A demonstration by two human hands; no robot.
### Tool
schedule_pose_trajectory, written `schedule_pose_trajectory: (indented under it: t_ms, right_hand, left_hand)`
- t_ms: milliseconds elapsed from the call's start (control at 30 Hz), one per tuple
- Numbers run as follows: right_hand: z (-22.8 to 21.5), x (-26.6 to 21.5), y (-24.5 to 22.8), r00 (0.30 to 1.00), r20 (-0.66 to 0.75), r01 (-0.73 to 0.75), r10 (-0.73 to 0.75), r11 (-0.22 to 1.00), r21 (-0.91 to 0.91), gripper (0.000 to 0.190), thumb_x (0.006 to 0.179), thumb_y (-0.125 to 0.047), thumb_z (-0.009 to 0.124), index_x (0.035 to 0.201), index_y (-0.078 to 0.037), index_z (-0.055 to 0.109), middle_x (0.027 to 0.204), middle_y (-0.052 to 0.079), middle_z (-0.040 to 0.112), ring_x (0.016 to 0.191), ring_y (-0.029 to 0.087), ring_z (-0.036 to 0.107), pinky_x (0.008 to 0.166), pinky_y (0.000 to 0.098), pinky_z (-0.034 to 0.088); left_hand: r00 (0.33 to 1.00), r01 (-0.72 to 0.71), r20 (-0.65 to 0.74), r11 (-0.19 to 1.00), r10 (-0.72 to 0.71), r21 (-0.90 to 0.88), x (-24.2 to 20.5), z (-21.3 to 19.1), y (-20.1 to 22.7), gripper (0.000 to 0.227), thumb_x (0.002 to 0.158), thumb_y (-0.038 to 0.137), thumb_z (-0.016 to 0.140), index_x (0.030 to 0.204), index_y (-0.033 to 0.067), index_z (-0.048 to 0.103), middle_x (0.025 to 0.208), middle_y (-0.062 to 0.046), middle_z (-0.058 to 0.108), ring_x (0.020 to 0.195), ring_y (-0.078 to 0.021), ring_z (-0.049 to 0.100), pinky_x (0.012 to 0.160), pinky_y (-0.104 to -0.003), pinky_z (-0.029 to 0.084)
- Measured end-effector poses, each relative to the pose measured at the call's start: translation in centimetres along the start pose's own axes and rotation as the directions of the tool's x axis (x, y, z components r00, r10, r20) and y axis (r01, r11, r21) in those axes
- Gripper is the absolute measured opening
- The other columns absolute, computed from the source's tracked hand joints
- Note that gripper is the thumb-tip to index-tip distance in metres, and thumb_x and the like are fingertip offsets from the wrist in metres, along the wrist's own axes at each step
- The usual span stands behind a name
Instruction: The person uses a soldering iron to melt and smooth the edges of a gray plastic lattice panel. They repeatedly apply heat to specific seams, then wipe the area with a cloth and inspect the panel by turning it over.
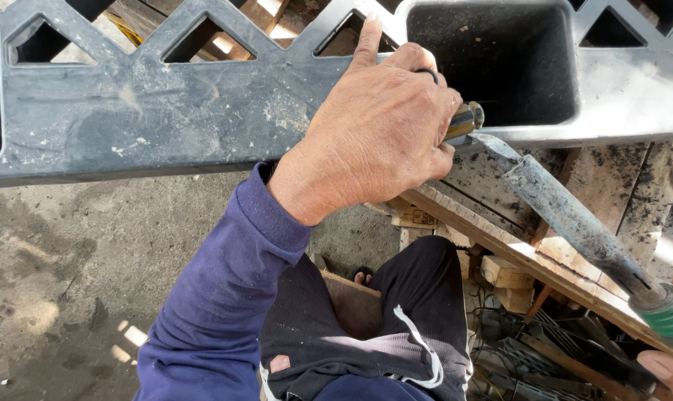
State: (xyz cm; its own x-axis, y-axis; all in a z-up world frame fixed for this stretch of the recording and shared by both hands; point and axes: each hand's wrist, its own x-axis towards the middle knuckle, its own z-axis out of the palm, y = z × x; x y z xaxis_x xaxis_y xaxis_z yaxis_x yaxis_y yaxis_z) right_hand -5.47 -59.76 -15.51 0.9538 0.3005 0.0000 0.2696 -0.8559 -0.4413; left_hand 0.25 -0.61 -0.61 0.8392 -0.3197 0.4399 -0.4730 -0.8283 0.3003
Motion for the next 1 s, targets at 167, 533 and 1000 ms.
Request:
schedule_pose_trajectory:
  t_ms: [167,533,1000]
  right_hand:
    - [0.2,0.3,0.6,1.000,0.011,0.012,-0.012,1.000,0.000,0.112,0.062,-0.010,0.085,0.161,-0.004,0.034,0.155,0.019,0.047,0.130,0.031,0.058,0.115,0.0410,0.050]
    - [0.3,0.5,0.5,1.000,0.020,0.014,-0.015,0.999,0.045,0.113,0.059,-0.007,0.081,0.162,-0.005,0.033,0.149,0.018,0.050,0.125,0.030,0.061,0.113,0.0397,0.051]
    - [0.1,0.0,7.1,0.997,0.078,0.035,-0.029,0.996,-0.079,0.113,0.057,-0.007,0.079,0.162,-0.007,0.034,0.136,0.016,0.059,0.115,0.027,0.068,0.109,0.0385,0.055]
  left_hand:
    - [1.000,0.013,-0.009,1.000,-0.013,-0.003,-0.1,0.0,0.0,0.023,0.076,0.033,0.078,0.081,0.0109,0.080,0.086,-0.012,0.073,0.113,-0.0294,0.060,0.117,-0.068,0.015]
    - [1.000,0.008,-0.023,1.000,-0.008,-0.001,-0.1,0.3,-0.2,0.020,0.076,0.031,0.075,0.078,0.0111,0.080,0.082,-0.010,0.072,0.112,-0.0283,0.060,0.117,-0.068,0.014]
    - [1.000,0.001,-0.019,1.000,-0.002,-0.019,-0.2,0.2,-0.1,0.020,0.077,0.031,0.077,0.079,0.0107,0.079,0.080,-0.009,0.072,0.112,-0.0285,0.061,0.118,-0.069,0.013]
